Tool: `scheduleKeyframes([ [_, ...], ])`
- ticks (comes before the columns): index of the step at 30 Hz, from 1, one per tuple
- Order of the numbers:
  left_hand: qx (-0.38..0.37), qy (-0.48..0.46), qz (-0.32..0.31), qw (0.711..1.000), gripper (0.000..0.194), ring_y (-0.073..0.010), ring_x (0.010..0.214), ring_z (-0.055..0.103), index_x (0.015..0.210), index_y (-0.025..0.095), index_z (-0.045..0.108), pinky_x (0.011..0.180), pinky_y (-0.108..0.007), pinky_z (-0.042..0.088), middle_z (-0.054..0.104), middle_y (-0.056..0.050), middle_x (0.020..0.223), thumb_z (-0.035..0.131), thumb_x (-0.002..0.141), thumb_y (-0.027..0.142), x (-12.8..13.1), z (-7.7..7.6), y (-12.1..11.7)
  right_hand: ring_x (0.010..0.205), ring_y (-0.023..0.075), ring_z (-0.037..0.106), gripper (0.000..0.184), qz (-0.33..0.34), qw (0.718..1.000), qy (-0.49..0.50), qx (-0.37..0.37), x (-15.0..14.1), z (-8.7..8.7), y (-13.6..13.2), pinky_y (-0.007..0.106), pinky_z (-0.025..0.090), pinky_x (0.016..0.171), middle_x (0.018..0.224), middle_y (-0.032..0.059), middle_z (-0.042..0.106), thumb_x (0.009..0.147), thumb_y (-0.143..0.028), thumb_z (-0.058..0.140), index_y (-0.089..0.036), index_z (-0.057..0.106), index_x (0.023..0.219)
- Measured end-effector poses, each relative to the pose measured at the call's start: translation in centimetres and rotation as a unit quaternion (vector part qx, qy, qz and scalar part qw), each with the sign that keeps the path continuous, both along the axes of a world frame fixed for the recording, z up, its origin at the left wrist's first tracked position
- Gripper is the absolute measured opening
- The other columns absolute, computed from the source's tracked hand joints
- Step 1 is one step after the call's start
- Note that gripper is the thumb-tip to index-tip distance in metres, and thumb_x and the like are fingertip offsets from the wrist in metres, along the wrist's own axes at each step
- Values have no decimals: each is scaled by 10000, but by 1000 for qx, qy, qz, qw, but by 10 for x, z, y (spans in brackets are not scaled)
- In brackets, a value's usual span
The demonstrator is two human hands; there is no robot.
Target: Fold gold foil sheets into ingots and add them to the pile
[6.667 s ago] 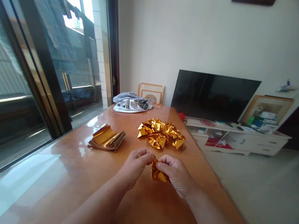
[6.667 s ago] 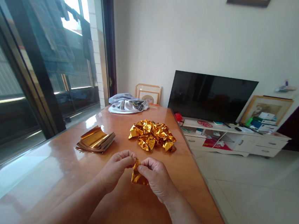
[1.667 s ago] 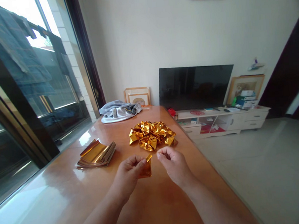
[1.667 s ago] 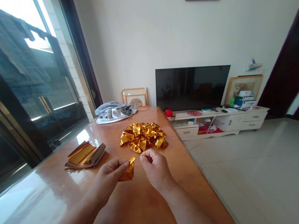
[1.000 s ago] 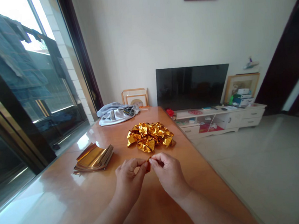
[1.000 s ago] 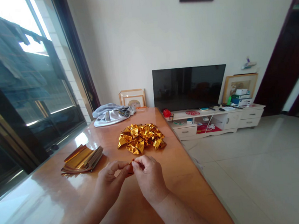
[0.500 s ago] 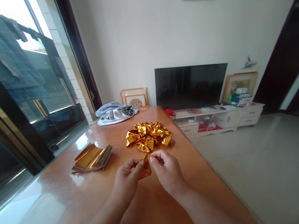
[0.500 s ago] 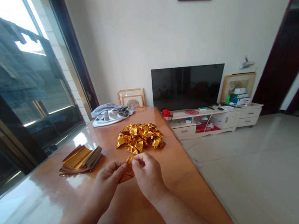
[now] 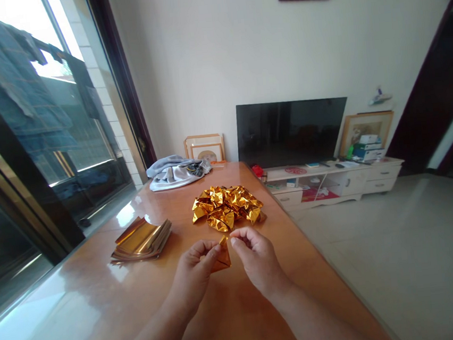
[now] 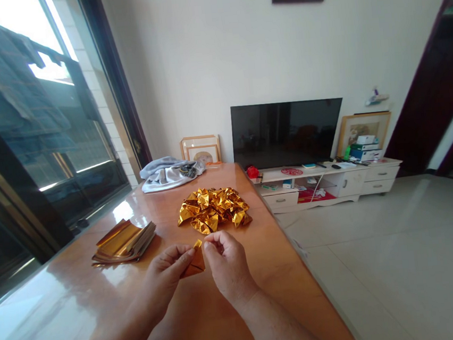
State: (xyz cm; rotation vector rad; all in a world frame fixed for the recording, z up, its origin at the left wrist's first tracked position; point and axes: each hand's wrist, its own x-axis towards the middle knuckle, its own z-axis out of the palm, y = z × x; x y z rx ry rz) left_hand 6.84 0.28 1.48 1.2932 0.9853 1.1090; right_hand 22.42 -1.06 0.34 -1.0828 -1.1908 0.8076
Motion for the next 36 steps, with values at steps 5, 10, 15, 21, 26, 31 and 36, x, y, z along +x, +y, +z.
scheduleKeyframes([
  [5,38,35,3,999,304,-179,732,653,817,151,685,717,-301,542,694,-40,757,744,804,449,-1,-4,2,636,127,471,195,40,997,55,-29,-1,2,-2,249,414,611,705,-29,578,827,-387,648,-192,648,840],
  [10,49,49,-9,998,300,-187,737,656,807,151,685,739,-327,556,691,-49,755,728,817,448,-1,-4,3,611,115,425,170,69,992,93,-55,0,-1,-1,243,370,581,660,-44,529,819,-359,657,-190,646,814],
  [15,-6,-4,-33,999,323,-170,720,640,830,143,683,737,-311,542,687,-48,767,750,800,457,-2,0,1,605,113,431,141,87,985,129,-80,1,0,0,243,368,576,665,-40,542,785,-320,657,-187,641,827],
  [21,-40,-62,-62,995,300,-100,665,552,845,148,657,650,-207,449,636,3,741,762,813,427,-6,-1,1,674,132,515,145,115,988,62,-80,-1,-1,-2,248,422,625,732,-13,616,791,-319,679,-180,653,824],
  [26,-28,-46,-70,996,297,-79,593,454,836,150,633,573,-187,364,560,35,675,739,829,428,-5,-3,2,662,143,531,153,82,996,-38,-23,-4,-8,-1,250,432,611,722,-11,628,833,-336,654,-195,625,785],
  [31,69,20,14,997,264,-128,727,554,834,169,636,693,-227,445,625,0,797,775,781,387,-3,-8,6,660,157,543,128,-13,980,-193,45,-6,-12,-3,262,411,624,708,0,627,857,-243,597,-221,588,730],
  [36,133,110,39,984,223,-160,758,579,798,172,660,721,-250,462,651,-19,785,717,823,386,-4,-11,8,730,176,557,147,-70,933,-339,97,-5,-9,-6,278,385,677,747,19,616,845,-151,579,-226,561,720],
])
